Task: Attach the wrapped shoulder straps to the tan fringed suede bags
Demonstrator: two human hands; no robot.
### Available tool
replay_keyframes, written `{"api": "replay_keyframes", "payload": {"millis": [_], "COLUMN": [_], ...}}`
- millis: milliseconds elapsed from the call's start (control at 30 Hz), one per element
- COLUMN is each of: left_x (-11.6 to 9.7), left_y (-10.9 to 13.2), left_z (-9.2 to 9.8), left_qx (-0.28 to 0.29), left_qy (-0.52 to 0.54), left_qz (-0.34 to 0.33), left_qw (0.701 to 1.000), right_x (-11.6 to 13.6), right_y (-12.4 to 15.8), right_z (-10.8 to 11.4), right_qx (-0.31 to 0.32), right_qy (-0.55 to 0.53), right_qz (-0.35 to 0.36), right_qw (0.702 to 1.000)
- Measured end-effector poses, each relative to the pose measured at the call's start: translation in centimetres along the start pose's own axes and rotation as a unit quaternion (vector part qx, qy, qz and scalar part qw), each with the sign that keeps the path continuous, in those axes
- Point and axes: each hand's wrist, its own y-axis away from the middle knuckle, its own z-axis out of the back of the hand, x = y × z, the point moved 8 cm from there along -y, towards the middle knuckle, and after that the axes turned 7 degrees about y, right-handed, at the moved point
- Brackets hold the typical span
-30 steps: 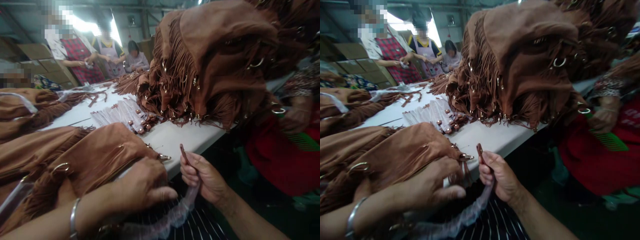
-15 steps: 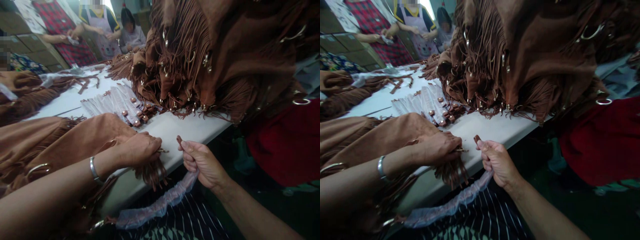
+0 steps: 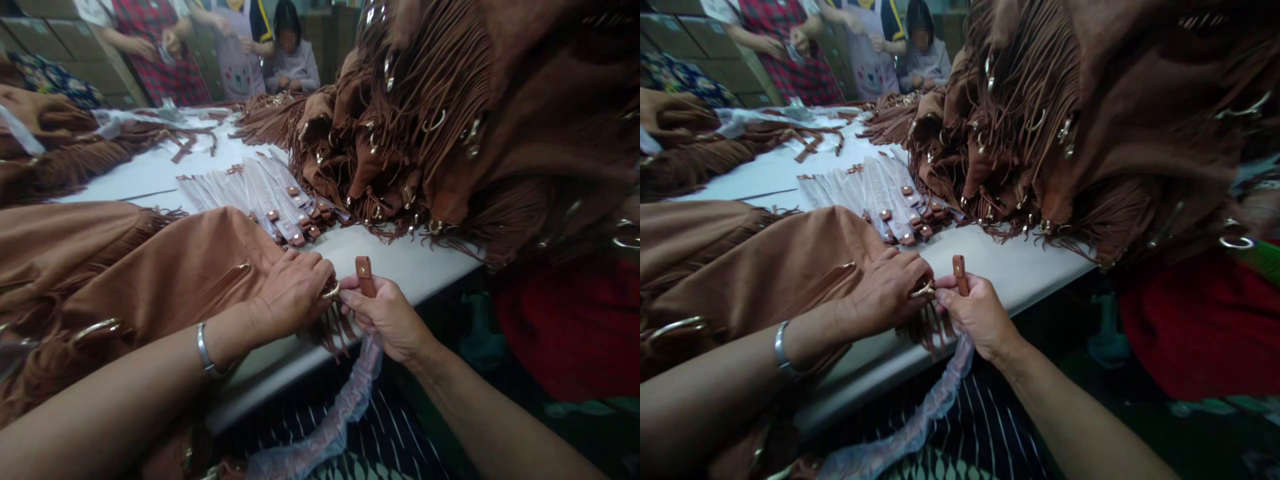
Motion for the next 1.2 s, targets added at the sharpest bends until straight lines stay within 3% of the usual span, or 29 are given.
{"api": "replay_keyframes", "payload": {"millis": [233, 467, 667, 833, 933, 1100, 1200], "left_x": [0.1, 0.4, 0.0, 0.0, 0.4, 0.3, 0.4], "left_y": [0.0, 0.1, 0.2, 0.3, 0.3, 0.6, 0.7], "left_z": [0.2, 0.8, 1.1, 1.5, 2.0, 2.6, 2.8], "left_qx": [0.043, -0.048, -0.073, -0.076, -0.057, 0.040, 0.066], "left_qy": [0.028, -0.058, -0.068, -0.059, -0.016, 0.123, 0.149], "left_qz": [-0.012, -0.007, -0.014, 0.000, -0.002, -0.081, -0.105], "left_qw": [0.999, 0.997, 0.995, 0.995, 0.998, 0.988, 0.981], "right_x": [-0.9, 0.5, 2.3, 2.1, 2.0, 2.0, 2.1], "right_y": [-0.4, -0.6, 0.6, 0.9, 0.9, 1.0, 1.0], "right_z": [-0.5, -1.3, -2.6, -2.3, -2.3, -2.0, -1.8], "right_qx": [0.037, 0.027, 0.061, 0.037, 0.038, 0.039, 0.031], "right_qy": [0.077, 0.094, 0.101, 0.052, 0.023, 0.043, 0.044], "right_qz": [-0.008, 0.039, 0.054, 0.014, 0.016, 0.041, 0.060], "right_qw": [0.996, 0.994, 0.992, 0.998, 0.999, 0.997, 0.997]}}
